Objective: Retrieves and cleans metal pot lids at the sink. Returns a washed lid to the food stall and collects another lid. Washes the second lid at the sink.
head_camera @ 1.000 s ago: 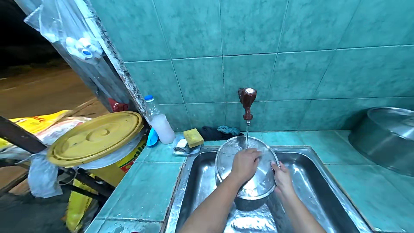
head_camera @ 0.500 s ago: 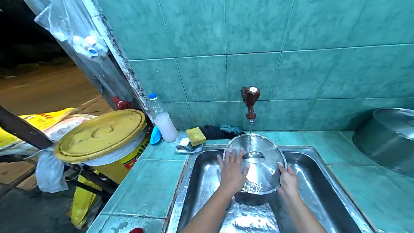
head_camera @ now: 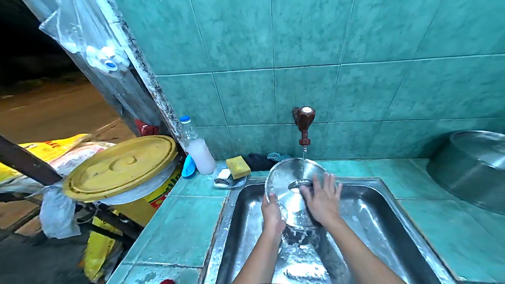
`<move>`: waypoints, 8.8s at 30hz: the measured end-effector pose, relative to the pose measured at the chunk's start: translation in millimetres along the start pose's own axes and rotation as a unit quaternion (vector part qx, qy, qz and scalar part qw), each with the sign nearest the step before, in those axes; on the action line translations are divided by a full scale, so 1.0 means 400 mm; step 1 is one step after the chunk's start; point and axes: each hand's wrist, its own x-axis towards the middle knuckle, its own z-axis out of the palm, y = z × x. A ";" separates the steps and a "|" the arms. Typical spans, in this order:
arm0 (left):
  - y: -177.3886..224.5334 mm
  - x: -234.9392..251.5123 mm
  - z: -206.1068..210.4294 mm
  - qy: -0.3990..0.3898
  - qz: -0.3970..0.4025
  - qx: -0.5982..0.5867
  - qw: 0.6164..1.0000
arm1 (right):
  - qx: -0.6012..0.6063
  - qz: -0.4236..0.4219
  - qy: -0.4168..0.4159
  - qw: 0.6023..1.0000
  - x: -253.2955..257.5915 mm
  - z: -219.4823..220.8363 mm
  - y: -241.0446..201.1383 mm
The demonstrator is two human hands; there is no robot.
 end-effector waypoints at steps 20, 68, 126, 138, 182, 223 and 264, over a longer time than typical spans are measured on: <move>0.004 -0.021 -0.003 0.021 -0.045 -0.029 0.998 | 0.100 -0.032 -0.025 0.994 0.074 -0.007 -0.110; 0.096 0.040 -0.048 -0.173 0.195 0.563 0.784 | 0.605 0.258 -0.021 0.753 -0.091 0.046 0.144; 0.001 -0.014 -0.017 -0.054 0.092 0.125 0.986 | 0.046 0.041 0.064 0.996 -0.076 0.032 0.129; 0.034 0.010 -0.064 -0.088 0.063 0.167 0.980 | 0.197 0.060 0.005 0.979 -0.001 0.040 0.210; -0.031 0.035 -0.067 -0.125 0.193 0.310 0.922 | 0.574 0.201 0.058 0.792 -0.063 -0.005 0.187; 0.035 0.041 -0.040 -0.008 0.020 0.043 0.999 | -0.077 -0.286 -0.120 0.948 -0.077 -0.027 0.089; 0.076 -0.041 -0.100 -0.137 -0.089 0.103 0.981 | 0.082 -0.003 -0.130 0.988 -0.009 0.054 0.142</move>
